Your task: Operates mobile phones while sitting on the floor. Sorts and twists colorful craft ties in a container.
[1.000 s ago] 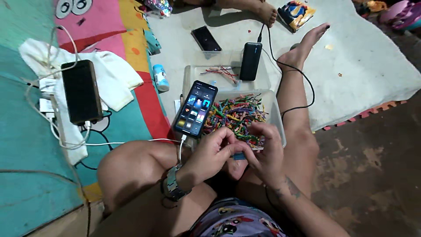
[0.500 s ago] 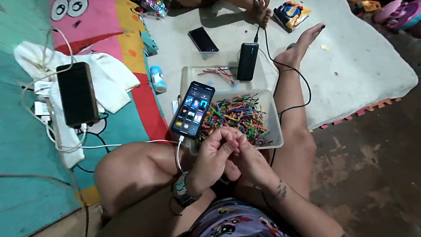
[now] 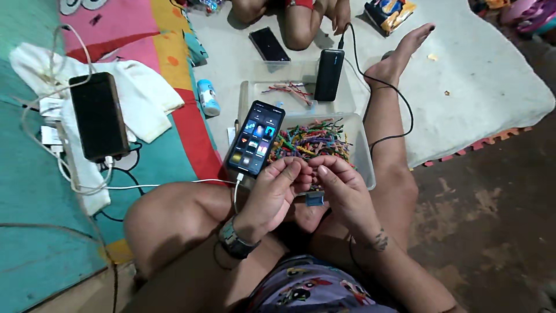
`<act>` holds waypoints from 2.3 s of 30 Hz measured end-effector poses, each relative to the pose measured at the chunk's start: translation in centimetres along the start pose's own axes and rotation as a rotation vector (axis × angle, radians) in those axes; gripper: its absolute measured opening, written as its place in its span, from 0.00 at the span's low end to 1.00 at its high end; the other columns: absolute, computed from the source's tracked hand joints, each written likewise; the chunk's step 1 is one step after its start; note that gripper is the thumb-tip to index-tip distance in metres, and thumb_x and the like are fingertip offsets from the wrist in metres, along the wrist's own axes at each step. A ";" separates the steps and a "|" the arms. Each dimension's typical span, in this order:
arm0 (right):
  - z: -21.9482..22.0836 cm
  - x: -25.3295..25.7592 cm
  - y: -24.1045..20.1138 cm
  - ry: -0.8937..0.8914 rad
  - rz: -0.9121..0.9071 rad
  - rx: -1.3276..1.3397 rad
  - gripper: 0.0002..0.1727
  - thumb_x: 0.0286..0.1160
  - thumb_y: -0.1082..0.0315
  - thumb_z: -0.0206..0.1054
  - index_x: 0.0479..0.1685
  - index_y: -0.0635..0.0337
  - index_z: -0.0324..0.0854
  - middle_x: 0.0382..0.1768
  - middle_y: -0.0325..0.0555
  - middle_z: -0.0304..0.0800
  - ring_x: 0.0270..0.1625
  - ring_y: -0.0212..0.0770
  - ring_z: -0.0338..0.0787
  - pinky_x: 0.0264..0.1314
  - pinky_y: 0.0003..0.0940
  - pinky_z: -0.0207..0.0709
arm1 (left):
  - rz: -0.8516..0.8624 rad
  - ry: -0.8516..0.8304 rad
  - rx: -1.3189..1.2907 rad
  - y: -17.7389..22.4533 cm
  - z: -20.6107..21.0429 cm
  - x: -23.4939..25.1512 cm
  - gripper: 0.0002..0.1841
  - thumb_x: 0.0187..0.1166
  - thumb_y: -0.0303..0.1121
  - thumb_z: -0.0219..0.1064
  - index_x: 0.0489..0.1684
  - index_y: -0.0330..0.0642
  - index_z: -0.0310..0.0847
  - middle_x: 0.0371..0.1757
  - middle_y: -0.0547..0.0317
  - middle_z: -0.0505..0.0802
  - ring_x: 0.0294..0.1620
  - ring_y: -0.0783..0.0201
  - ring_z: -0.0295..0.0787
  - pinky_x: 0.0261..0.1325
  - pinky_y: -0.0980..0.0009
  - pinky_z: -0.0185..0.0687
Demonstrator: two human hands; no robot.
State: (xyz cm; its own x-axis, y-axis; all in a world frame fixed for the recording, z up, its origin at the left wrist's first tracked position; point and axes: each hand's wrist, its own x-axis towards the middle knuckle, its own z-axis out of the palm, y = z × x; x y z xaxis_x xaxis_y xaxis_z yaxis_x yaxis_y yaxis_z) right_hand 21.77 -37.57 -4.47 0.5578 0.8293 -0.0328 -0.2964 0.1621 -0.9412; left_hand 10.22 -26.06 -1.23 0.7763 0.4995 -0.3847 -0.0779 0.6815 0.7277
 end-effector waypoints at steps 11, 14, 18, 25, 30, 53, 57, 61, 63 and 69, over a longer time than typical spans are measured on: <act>-0.3 0.5 -0.2 0.032 -0.383 -0.555 0.09 0.78 0.72 0.68 0.46 0.66 0.92 0.48 0.43 0.93 0.51 0.27 0.91 0.54 0.22 0.87 | 0.069 -0.016 0.114 -0.5 -0.3 0.0 0.11 0.87 0.22 0.56 0.39 0.41 0.87 0.38 0.61 0.93 0.39 0.72 0.90 0.50 0.75 0.88; -0.3 0.5 -0.2 0.036 -0.420 -0.606 0.09 0.77 0.73 0.68 0.45 0.66 0.92 0.47 0.44 0.93 0.50 0.26 0.91 0.53 0.20 0.87 | 0.107 -0.015 0.153 -0.7 -0.5 0.1 0.10 0.85 0.22 0.59 0.40 0.40 0.87 0.37 0.62 0.93 0.39 0.72 0.91 0.50 0.75 0.89; -0.1 0.6 0.1 0.081 -0.460 -0.643 0.07 0.71 0.72 0.69 0.39 0.66 0.91 0.39 0.40 0.91 0.43 0.22 0.89 0.49 0.17 0.86 | 0.213 -0.013 0.276 -1.4 -0.7 0.1 0.06 0.81 0.23 0.65 0.40 0.41 0.88 0.37 0.65 0.93 0.40 0.73 0.90 0.50 0.74 0.88; -0.2 1.5 1.3 0.321 -0.447 -0.706 0.06 0.68 0.71 0.67 0.35 0.65 0.87 0.34 0.40 0.86 0.36 0.21 0.85 0.40 0.15 0.82 | 0.357 -0.051 0.469 -2.4 -0.9 0.2 0.09 0.84 0.24 0.62 0.51 0.35 0.89 0.46 0.63 0.94 0.44 0.73 0.91 0.53 0.75 0.89; -1.4 1.5 -0.6 0.036 -0.031 -0.202 0.08 0.83 0.70 0.63 0.45 0.56 0.89 0.37 0.32 0.92 0.37 0.24 0.88 0.45 0.22 0.84 | 0.207 0.012 0.363 -1.4 -0.6 0.1 0.10 0.86 0.24 0.60 0.50 0.36 0.89 0.44 0.61 0.95 0.43 0.71 0.92 0.53 0.74 0.89; -2.0 1.2 1.8 0.168 -0.683 -1.000 0.05 0.71 0.71 0.68 0.36 0.64 0.87 0.35 0.47 0.88 0.42 0.32 0.87 0.48 0.19 0.80 | 0.294 -0.124 0.642 -2.0 -1.0 0.0 0.12 0.84 0.26 0.62 0.59 0.31 0.86 0.52 0.60 0.93 0.47 0.75 0.91 0.55 0.76 0.89; -3.5 1.4 1.4 0.295 -0.454 -0.705 0.09 0.84 0.67 0.60 0.44 0.61 0.83 0.40 0.37 0.86 0.40 0.23 0.86 0.45 0.21 0.84 | 0.542 -0.151 0.821 0.1 -1.8 0.5 0.17 0.82 0.29 0.66 0.66 0.33 0.82 0.60 0.56 0.91 0.53 0.73 0.90 0.57 0.73 0.90; -5.4 1.8 0.4 0.195 -0.294 -0.398 0.16 0.93 0.55 0.46 0.37 0.40 0.78 0.32 0.19 0.82 0.39 0.19 0.83 0.47 0.21 0.80 | 0.753 0.092 1.189 5.9 -4.5 1.1 0.12 0.84 0.35 0.64 0.30 0.39 0.84 0.41 0.64 0.87 0.43 0.79 0.83 0.47 0.82 0.81; -5.9 2.0 0.4 0.182 -0.285 -0.361 0.19 0.94 0.53 0.47 0.32 0.38 0.78 0.27 0.17 0.80 0.34 0.17 0.81 0.43 0.18 0.77 | 0.693 0.123 1.415 8.2 -6.4 1.2 0.17 0.88 0.40 0.59 0.29 0.42 0.86 0.45 0.63 0.86 0.45 0.76 0.82 0.49 0.78 0.78; -6.6 2.6 1.6 0.191 -0.237 -0.362 0.15 0.93 0.57 0.49 0.40 0.45 0.80 0.33 0.21 0.86 0.37 0.20 0.85 0.45 0.20 0.81 | 0.518 -0.193 1.822 10.0 -11.3 2.0 0.28 0.65 0.19 0.61 0.49 0.69 0.97 0.80 0.46 0.76 0.79 0.32 0.65 0.67 0.31 0.71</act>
State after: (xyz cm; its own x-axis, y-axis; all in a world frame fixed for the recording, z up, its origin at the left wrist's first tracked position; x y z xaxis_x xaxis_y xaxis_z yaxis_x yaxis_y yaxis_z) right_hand 27.87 -38.67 -8.33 0.7202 0.6732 0.1674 0.1268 0.1095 -0.9859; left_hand 3.89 -12.19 -1.18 0.9555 0.2949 0.0023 0.2676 -0.8703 0.4136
